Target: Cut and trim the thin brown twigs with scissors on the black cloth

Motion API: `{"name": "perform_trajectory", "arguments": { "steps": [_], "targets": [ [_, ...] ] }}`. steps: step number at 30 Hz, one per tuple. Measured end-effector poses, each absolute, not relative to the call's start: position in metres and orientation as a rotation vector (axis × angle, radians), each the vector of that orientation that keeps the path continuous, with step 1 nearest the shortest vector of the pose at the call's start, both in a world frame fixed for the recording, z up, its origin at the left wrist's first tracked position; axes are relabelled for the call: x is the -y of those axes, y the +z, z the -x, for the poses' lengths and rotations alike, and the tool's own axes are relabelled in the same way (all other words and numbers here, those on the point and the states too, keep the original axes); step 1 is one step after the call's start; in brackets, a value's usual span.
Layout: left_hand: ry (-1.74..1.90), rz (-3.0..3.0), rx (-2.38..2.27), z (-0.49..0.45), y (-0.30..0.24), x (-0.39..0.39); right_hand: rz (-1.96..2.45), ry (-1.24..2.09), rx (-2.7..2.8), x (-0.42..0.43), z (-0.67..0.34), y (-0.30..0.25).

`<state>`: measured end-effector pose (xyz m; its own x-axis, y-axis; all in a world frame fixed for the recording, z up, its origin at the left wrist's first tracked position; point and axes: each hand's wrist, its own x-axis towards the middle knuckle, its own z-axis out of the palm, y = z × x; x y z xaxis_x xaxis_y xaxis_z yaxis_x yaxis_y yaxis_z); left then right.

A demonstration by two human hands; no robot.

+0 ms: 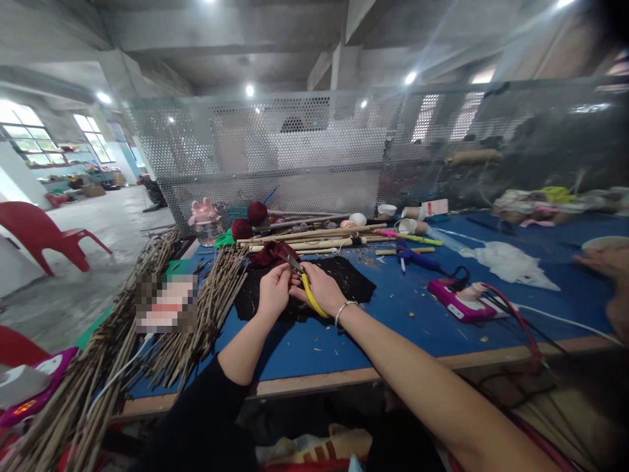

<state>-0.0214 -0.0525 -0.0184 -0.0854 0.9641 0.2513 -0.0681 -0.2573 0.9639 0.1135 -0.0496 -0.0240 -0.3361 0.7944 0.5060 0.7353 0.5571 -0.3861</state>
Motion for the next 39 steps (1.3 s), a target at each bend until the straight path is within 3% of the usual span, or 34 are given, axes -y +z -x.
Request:
{"name": "perform_trajectory", "arguments": {
  "steps": [25, 39],
  "targets": [
    [1.427, -1.258, -1.046, 0.0206, -0.0202, 0.0526, 1.093, 0.147, 2.139, 0.0426, -0.1143, -0.0294],
    [1.482, -1.316, -1.083, 0.0243, -0.0219, 0.0499, 1.273, 0.277, 2.102, 0.0498, -0.1132, -0.0242]
  ]
}}
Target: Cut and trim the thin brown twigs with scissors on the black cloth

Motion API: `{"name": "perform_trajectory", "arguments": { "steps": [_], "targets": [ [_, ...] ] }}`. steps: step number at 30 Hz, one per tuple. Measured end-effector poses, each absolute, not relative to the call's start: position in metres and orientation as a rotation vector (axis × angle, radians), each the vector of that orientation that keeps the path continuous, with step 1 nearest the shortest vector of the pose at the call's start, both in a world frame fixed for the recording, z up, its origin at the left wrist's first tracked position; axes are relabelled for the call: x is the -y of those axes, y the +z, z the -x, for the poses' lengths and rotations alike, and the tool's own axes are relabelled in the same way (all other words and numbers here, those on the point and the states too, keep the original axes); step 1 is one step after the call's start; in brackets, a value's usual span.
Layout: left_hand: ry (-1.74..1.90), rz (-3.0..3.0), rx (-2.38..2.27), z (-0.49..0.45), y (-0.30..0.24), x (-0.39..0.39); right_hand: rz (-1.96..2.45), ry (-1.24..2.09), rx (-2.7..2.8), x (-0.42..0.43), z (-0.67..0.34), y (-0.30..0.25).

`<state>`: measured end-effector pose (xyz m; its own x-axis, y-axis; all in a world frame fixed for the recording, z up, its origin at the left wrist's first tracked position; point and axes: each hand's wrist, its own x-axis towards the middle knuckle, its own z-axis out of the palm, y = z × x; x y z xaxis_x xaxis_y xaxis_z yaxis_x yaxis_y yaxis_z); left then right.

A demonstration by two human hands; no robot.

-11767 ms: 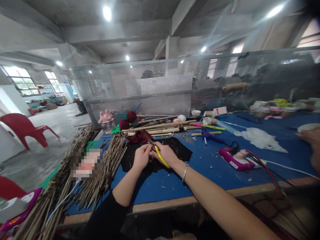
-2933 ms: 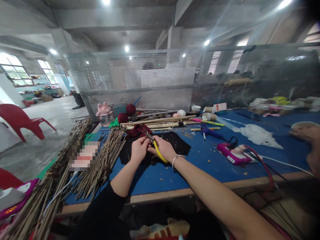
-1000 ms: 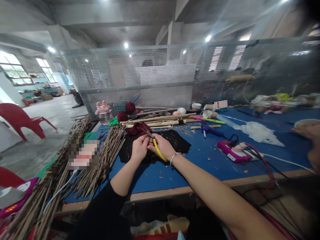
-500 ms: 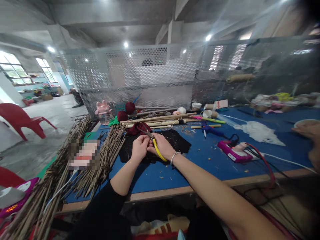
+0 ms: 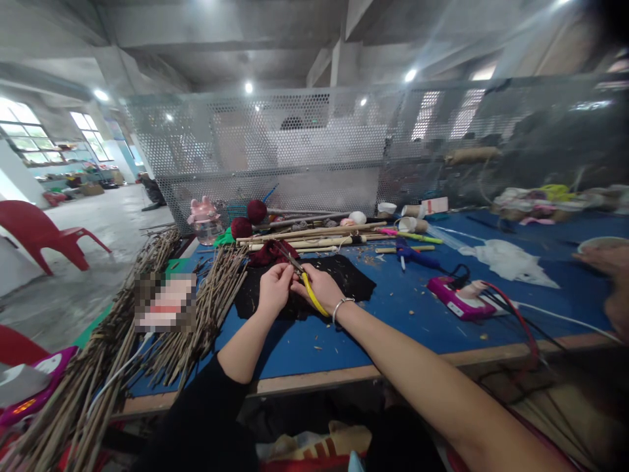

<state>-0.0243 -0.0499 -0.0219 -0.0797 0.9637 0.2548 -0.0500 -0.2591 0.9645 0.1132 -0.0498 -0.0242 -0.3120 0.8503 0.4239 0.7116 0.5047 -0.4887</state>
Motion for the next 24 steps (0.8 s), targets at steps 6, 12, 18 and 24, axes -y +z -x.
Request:
{"name": "perform_trajectory", "arguments": {
  "steps": [6, 12, 18, 24],
  "targets": [
    [1.495, -1.239, -1.096, 0.0246, -0.0216, 0.0483, 1.314, 0.232, 2.121, 0.0519, -0.1129, -0.0222],
    [1.521, -1.123, -1.107, 0.027, -0.0204, 0.0469, 1.352, 0.109, 2.178, 0.0531, -0.1123, -0.0208],
    [1.517, -1.194, -1.089, 0.0258, -0.0183, 0.05, 1.316, 0.165, 2.155, 0.0515, -0.1151, -0.0204],
    [1.451, -1.19, -1.044, 0.0249, -0.019, 0.0524, 1.282, 0.243, 2.106, 0.0496, -0.1172, -0.0187]
  ]
}}
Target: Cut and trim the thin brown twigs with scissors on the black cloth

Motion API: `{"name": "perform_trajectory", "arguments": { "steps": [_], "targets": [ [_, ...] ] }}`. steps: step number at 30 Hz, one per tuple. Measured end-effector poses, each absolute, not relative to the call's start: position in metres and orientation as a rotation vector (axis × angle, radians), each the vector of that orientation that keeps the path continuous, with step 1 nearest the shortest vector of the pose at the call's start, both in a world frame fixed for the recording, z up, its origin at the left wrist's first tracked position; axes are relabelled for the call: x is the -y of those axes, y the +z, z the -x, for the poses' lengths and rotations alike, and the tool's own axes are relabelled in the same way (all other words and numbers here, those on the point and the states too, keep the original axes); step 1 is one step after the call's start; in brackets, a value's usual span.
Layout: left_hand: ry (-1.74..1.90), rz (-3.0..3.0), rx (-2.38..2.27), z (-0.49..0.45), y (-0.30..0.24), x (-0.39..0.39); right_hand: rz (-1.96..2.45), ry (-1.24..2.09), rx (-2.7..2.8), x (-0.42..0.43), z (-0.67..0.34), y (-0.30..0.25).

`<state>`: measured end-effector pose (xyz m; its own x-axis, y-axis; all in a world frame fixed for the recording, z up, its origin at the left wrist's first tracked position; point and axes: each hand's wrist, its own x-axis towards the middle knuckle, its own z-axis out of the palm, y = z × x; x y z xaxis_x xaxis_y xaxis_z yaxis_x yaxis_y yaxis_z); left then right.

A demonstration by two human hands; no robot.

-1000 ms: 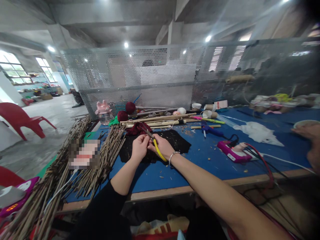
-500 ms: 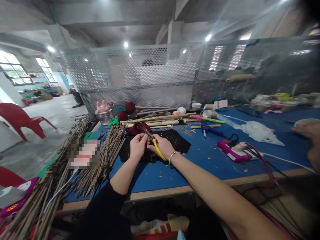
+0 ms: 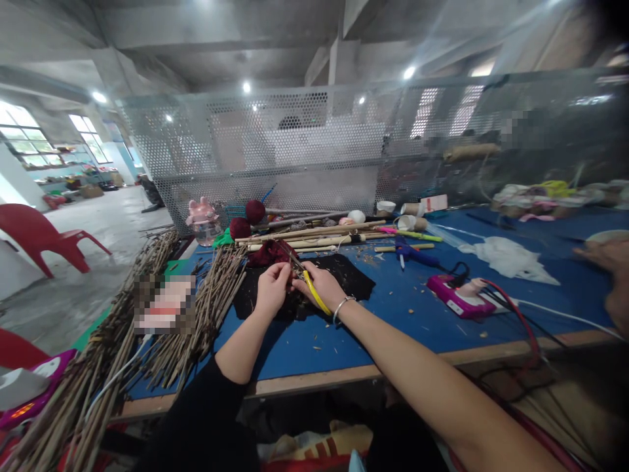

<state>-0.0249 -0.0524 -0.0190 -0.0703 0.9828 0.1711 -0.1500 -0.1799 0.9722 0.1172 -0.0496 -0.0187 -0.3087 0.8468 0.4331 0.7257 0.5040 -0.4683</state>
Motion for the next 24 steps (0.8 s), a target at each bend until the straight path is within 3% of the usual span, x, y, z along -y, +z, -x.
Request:
{"name": "perform_trajectory", "arguments": {
  "steps": [24],
  "targets": [
    [1.409, -1.287, -1.003, 0.022, -0.0191, 0.0526, 1.122, 0.204, 2.149, 0.046, -0.1179, -0.0208]
  ]
}}
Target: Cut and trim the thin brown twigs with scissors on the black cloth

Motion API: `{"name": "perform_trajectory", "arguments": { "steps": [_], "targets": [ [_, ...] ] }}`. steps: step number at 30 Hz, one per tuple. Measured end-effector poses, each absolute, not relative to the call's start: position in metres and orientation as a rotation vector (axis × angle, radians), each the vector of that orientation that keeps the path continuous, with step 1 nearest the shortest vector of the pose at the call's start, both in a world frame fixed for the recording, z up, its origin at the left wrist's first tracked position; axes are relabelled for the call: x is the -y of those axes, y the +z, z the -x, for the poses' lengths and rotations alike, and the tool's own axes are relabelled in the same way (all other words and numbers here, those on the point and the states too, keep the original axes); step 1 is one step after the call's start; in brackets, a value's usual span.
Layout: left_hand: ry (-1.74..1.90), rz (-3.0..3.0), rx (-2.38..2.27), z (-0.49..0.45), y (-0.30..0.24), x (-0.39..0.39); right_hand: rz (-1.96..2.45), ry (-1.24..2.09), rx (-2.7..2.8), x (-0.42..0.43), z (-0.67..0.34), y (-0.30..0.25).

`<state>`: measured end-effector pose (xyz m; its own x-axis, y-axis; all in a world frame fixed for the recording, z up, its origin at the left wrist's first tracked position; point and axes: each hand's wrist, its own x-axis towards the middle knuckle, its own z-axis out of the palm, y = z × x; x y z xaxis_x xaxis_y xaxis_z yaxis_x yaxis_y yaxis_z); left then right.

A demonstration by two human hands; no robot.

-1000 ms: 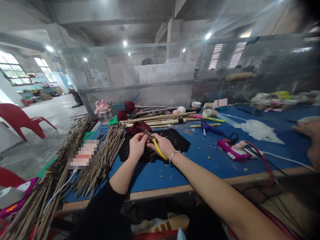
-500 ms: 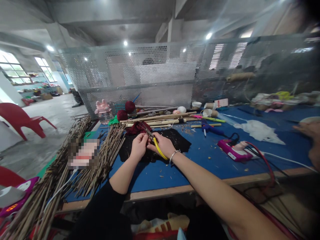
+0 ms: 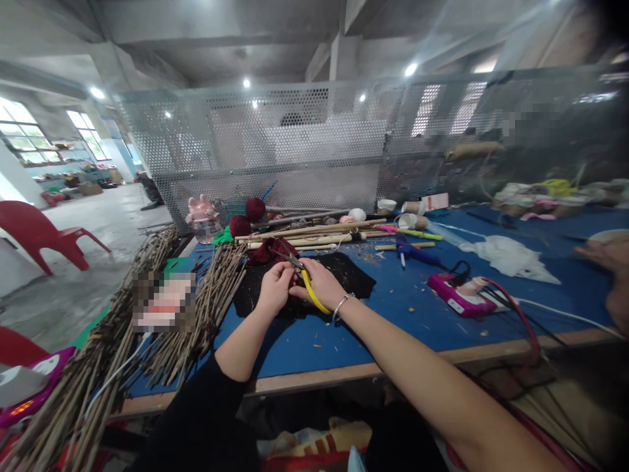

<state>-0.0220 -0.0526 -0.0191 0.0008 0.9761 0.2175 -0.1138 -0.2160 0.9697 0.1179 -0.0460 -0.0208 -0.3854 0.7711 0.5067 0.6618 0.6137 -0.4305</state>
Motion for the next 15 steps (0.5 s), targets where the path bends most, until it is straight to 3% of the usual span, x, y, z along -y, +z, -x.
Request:
{"name": "perform_trajectory", "arguments": {
  "steps": [15],
  "targets": [
    [1.423, -1.271, -1.032, 0.0259, -0.024, 0.0475, 1.287, 0.235, 2.07, 0.0452, -0.1162, -0.0251]
  ]
}}
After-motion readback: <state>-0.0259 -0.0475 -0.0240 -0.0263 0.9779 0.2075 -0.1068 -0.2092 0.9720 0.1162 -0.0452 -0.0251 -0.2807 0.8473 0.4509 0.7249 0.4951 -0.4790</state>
